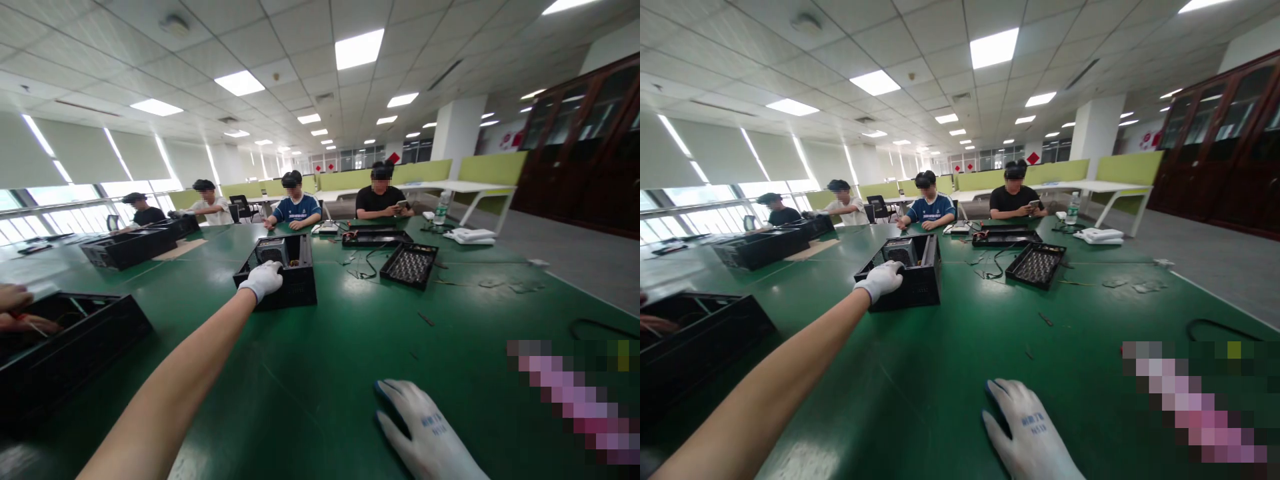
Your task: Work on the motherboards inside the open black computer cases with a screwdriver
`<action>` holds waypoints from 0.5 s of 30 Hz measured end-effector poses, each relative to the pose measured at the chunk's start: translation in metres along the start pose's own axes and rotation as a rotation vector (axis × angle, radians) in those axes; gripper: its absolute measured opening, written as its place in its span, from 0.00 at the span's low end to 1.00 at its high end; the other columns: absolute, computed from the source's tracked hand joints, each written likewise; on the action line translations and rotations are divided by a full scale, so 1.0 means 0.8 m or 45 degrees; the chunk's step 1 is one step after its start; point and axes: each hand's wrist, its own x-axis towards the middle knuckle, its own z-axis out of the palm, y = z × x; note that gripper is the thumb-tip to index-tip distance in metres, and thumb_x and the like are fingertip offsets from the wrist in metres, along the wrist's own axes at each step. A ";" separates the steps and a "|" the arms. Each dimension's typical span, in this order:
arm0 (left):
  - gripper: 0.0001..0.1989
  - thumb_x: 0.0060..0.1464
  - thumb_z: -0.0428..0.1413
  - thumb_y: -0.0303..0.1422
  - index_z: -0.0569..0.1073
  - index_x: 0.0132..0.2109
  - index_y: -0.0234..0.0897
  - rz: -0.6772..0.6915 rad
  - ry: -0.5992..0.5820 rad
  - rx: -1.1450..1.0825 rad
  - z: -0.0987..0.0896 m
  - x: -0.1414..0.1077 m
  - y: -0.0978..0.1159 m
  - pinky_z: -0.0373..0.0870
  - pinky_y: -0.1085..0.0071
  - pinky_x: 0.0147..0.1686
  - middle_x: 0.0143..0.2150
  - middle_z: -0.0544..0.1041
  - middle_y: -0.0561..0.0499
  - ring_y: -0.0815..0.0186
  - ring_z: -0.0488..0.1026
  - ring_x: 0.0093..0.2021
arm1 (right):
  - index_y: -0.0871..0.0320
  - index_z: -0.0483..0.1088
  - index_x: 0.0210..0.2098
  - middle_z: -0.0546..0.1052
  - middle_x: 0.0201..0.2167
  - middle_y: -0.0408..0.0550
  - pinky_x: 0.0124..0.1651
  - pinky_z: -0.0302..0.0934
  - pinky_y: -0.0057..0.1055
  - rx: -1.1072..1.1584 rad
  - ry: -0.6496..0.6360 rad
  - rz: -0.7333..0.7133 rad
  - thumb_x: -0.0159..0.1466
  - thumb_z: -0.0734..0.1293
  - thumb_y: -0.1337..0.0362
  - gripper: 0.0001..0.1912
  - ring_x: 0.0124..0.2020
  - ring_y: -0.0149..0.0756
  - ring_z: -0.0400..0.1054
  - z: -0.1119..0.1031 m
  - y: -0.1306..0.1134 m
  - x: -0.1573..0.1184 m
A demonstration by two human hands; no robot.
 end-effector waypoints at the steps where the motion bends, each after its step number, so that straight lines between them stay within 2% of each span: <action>1: 0.25 0.61 0.50 0.33 0.73 0.63 0.33 0.040 0.014 0.011 -0.004 -0.018 0.006 0.70 0.60 0.60 0.62 0.75 0.36 0.50 0.75 0.61 | 0.57 0.68 0.69 0.69 0.69 0.57 0.73 0.54 0.59 0.009 0.008 -0.003 0.71 0.56 0.40 0.38 0.71 0.57 0.60 0.000 0.000 0.000; 6: 0.19 0.65 0.51 0.39 0.77 0.57 0.40 0.221 0.076 0.013 -0.025 -0.131 0.040 0.72 0.62 0.56 0.54 0.80 0.43 0.54 0.78 0.55 | 0.58 0.69 0.68 0.70 0.68 0.59 0.72 0.56 0.58 0.086 0.050 -0.022 0.71 0.56 0.39 0.38 0.70 0.55 0.62 -0.001 0.002 0.000; 8: 0.21 0.66 0.51 0.45 0.78 0.55 0.38 0.310 0.155 -0.027 -0.033 -0.184 0.056 0.74 0.61 0.53 0.52 0.81 0.42 0.53 0.79 0.53 | 0.59 0.70 0.67 0.71 0.66 0.59 0.72 0.57 0.56 0.141 0.081 -0.019 0.71 0.56 0.39 0.37 0.68 0.54 0.64 -0.003 0.003 0.000; 10: 0.22 0.66 0.51 0.49 0.78 0.54 0.38 0.339 0.152 -0.065 -0.041 -0.238 0.071 0.76 0.60 0.49 0.50 0.81 0.42 0.53 0.80 0.49 | 0.59 0.71 0.64 0.74 0.63 0.59 0.70 0.61 0.53 0.211 0.135 -0.010 0.72 0.56 0.40 0.36 0.65 0.52 0.68 -0.006 0.004 0.000; 15: 0.16 0.68 0.51 0.43 0.75 0.53 0.40 0.475 0.080 -0.202 -0.060 -0.352 0.100 0.76 0.61 0.42 0.47 0.80 0.46 0.56 0.81 0.43 | 0.58 0.73 0.60 0.78 0.58 0.58 0.65 0.66 0.51 0.341 0.299 0.005 0.72 0.55 0.41 0.33 0.61 0.51 0.72 -0.012 0.007 0.001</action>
